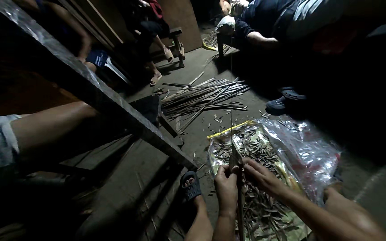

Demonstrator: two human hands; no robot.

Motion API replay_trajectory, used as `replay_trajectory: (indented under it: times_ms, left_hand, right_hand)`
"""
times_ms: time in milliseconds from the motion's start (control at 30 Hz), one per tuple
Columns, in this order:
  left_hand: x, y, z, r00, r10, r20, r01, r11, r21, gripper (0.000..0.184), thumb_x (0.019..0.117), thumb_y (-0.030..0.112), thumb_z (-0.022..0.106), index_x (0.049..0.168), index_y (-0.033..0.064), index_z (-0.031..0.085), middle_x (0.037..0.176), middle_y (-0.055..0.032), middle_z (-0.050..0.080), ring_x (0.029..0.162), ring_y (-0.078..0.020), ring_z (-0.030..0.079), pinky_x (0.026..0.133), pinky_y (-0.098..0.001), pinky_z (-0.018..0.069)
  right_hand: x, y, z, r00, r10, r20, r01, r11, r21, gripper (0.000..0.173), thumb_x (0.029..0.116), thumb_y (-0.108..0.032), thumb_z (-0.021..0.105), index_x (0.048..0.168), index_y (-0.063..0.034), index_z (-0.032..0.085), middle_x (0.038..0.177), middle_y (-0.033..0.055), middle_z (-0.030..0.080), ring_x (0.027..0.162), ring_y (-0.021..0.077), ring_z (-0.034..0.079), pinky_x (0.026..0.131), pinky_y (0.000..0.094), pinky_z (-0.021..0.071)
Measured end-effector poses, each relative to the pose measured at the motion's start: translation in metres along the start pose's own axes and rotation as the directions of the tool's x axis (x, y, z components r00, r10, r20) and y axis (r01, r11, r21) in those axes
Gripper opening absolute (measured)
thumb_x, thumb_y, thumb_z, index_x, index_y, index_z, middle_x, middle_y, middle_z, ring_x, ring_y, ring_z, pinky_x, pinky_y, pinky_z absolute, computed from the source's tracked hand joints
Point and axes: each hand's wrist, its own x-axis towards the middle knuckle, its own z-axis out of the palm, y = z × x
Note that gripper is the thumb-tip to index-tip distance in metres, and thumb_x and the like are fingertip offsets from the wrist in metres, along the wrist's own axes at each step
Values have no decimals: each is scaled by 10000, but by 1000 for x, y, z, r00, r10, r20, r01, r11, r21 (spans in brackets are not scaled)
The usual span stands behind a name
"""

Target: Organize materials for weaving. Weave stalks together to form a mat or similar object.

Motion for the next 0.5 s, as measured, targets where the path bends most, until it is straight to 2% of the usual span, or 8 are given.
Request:
replay_trajectory:
  times_ms: [100,167,200,267,300,367,500]
  left_hand:
    - [1,5,-4,998,-61,28,63,995,-79,39,966,-7,649,968,-36,623,770,-69,660,614,-105,646,574,-259,568]
    - [-2,11,-5,994,-99,45,105,984,-147,25,974,-60,587,979,-47,607,761,-62,652,574,-87,626,534,-228,551]
    - [-5,15,-6,989,-130,63,140,973,-182,73,980,-91,526,999,-52,585,757,-58,640,550,-76,624,509,-213,556]
    - [-8,19,-8,979,-184,83,199,951,-237,105,994,-105,480,1020,-55,569,740,-57,633,530,-79,622,489,-208,551]
    - [-8,21,-8,975,-203,92,220,942,-254,107,998,-104,477,1025,-54,568,732,-58,631,526,-79,618,485,-205,545]
    - [-8,23,-8,967,-232,105,253,926,-280,89,1002,-94,491,1009,-47,566,711,-57,624,513,-74,609,474,-195,535]
    - [-8,25,-9,943,-286,168,327,890,-318,53,1021,-37,527,1031,-42,579,702,-58,634,510,-73,610,465,-189,524]
  right_hand:
    - [0,4,-7,998,-59,23,63,961,-268,475,1091,-314,381,1441,-22,513,939,82,617,770,108,545,753,317,488]
    - [0,4,-11,996,-84,32,90,917,-388,524,1088,-349,384,1484,-24,497,1102,204,686,942,278,654,886,491,514]
    - [-1,3,-12,996,-84,38,92,897,-432,518,1093,-343,383,1497,-37,493,1185,227,683,1039,333,668,944,542,498]
    - [-3,1,-12,992,-120,29,118,855,-506,471,1095,-292,413,1485,-51,521,1263,214,676,1123,354,669,990,557,488]
    - [-4,2,-10,985,-174,9,151,826,-544,441,1087,-259,442,1459,-51,555,1247,200,690,1087,345,687,962,547,510]
    - [-3,10,-8,940,-340,-36,246,746,-619,383,1053,-196,509,1390,-58,629,1125,179,728,924,331,718,818,536,560]
    - [1,19,-13,874,-484,-46,307,623,-720,409,1014,-153,545,1414,-137,630,966,178,724,766,348,711,655,543,569]
